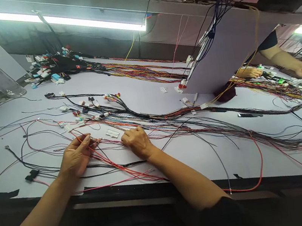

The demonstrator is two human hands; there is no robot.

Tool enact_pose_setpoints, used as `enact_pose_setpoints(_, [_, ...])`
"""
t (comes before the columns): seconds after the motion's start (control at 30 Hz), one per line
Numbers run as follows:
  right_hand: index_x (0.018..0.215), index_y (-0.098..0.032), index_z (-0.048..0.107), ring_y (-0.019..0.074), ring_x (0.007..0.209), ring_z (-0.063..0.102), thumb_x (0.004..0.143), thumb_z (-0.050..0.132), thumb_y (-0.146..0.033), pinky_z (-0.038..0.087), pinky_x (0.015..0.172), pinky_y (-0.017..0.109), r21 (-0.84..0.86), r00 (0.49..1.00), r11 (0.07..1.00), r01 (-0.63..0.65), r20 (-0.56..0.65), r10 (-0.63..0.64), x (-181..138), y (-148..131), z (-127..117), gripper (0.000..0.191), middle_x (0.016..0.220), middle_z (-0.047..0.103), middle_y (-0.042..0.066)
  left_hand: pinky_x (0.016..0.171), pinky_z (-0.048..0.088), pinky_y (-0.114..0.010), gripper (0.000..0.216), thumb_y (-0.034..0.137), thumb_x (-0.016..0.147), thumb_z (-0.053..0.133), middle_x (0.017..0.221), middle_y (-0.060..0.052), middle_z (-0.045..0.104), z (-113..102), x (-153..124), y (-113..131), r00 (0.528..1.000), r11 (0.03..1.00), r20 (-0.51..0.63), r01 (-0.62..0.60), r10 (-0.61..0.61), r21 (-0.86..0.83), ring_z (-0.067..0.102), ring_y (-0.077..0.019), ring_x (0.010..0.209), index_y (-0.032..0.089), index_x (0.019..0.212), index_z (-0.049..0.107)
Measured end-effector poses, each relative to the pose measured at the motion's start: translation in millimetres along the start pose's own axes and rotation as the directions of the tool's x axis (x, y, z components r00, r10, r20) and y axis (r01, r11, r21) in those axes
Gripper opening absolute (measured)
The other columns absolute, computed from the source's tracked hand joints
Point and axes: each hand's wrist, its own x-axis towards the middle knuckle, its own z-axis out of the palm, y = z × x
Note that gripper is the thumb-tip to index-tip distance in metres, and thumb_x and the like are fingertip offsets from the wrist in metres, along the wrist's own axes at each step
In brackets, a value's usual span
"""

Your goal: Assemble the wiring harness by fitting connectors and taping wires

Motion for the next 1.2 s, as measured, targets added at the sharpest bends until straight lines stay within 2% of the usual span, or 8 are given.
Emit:
enact_pose_setpoints(0.2, [0.09, -0.018, 0.066, 0.0156, 0.083, 0.056, 0.101, 0.042, -0.033, 0.026, 0.074, 0.032, 0.063, 0.998, 0.996, 0.06, -0.008, -0.059, -3.5, 1.6, -6.5, 0.03, 0.091, 0.069, 0.006, 0.086, 0.053, -0.037, 0.032, 0.03, 0.061, 0.086, 0.072, -0.001, 0.067, -2.0, -5.8, -2.2, 0.998, 0.998, 0.027, -0.058, 0.057, 0.012, 0.068, -0.0164, 0.075, 0.017, 0.085, 0.069])
enact_pose_setpoints(0.43, [0.095, -0.019, 0.063, 0.0144, 0.085, 0.058, 0.099, 0.046, -0.029, 0.034, 0.074, 0.026, 0.255, 0.993, 0.963, -0.087, -0.051, 0.103, 0.3, -5.7, -2.0, 0.02, 0.093, 0.068, 0.004, 0.08, 0.056, -0.039, 0.03, 0.032, 0.063, 0.085, 0.071, -0.001, 0.066, -0.6, -13.2, 0.3, 0.992, 0.998, 0.124, -0.037, 0.031, 0.041, 0.066, -0.0166, 0.071, 0.018, 0.084, 0.07])
enact_pose_setpoints(0.67, [0.09, -0.018, 0.061, 0.0148, 0.084, 0.056, 0.096, 0.051, -0.024, 0.039, 0.079, 0.026, 0.439, 0.993, 0.896, -0.065, -0.062, 0.102, -2.5, -11.8, -7.4, 0.013, 0.09, 0.066, 0.004, 0.09, 0.051, -0.035, 0.032, 0.028, 0.056, 0.089, 0.075, 0.001, 0.067, -2.5, -4.6, -2.2, 0.996, 0.995, -0.002, -0.089, 0.089, -0.039, 0.066, -0.0128, 0.07, 0.017, 0.08, 0.072])
enact_pose_setpoints(0.83, [0.095, -0.019, 0.065, 0.0115, 0.077, 0.056, 0.096, 0.052, -0.031, 0.039, 0.073, 0.023, 0.6, 0.998, 0.797, -0.069, 0.045, 0.053, 3.1, -11.9, -19.2, 0.018, 0.085, 0.066, 0.0, 0.09, 0.051, -0.033, 0.03, 0.027, 0.058, 0.087, 0.077, 0.002, 0.066, -5.4, 0.6, -2.9, 0.993, 0.991, -0.041, -0.111, 0.108, -0.07, 0.067, -0.0132, 0.074, 0.018, 0.081, 0.071])
enact_pose_setpoints(0.93, [0.094, -0.02, 0.068, 0.0105, 0.07, 0.056, 0.092, 0.058, -0.04, 0.036, 0.068, 0.023, 0.569, 0.997, 0.821, -0.05, 0.071, 0.012, 14.5, -14.4, -25.2, 0.022, 0.076, 0.066, -0.002, 0.088, 0.05, -0.032, 0.03, 0.026, 0.059, 0.087, 0.075, 0.002, 0.066, -6.1, 1.1, -2.3, 0.994, 0.991, -0.03, -0.109, 0.107, -0.074, 0.067, -0.0127, 0.074, 0.017, 0.083, 0.07])
enact_pose_setpoints(1.0, [0.09, -0.021, 0.07, 0.0113, 0.074, 0.059, 0.092, 0.058, -0.035, 0.037, 0.071, 0.023, 0.512, 0.998, 0.858, -0.044, 0.066, 0.012, 23.4, -18.8, -28.6, 0.019, 0.08, 0.069, -0.001, 0.089, 0.05, -0.032, 0.031, 0.027, 0.059, 0.087, 0.075, 0.002, 0.066, -6.7, 1.0, -1.9, 0.993, 0.99, -0.025, -0.114, 0.112, -0.082, 0.067, -0.0126, 0.074, 0.017, 0.083, 0.07])
enact_pose_setpoints(1.1, [0.099, -0.024, 0.069, 0.0135, 0.081, 0.063, 0.093, 0.054, -0.027, 0.039, 0.072, 0.024, 0.445, 0.99, 0.886, -0.129, 0.112, 0.088, 35.4, -32.1, -32.5, 0.016, 0.09, 0.072, 0.0, 0.09, 0.05, -0.035, 0.031, 0.027, 0.059, 0.087, 0.074, 0.002, 0.067, -6.9, 0.5, -1.4, 0.994, 0.988, -0.018, -0.114, 0.112, -0.105, 0.067, -0.0129, 0.072, 0.017, 0.083, 0.069])
enact_pose_setpoints(1.2, [0.109, -0.027, 0.067, 0.0149, 0.084, 0.064, 0.092, 0.056, -0.03, 0.04, 0.07, 0.024, 0.427, 0.979, 0.885, -0.186, 0.154, 0.132, 44.3, -50.4, -32.6, 0.02, 0.093, 0.072, -0.001, 0.086, 0.052, -0.034, 0.032, 0.027, 0.058, 0.088, 0.073, 0.003, 0.067, -6.8, 0.0, -0.6, 0.996, 0.988, -0.017, -0.093, 0.092, -0.126, 0.066, -0.0126, 0.071, 0.018, 0.082, 0.069])
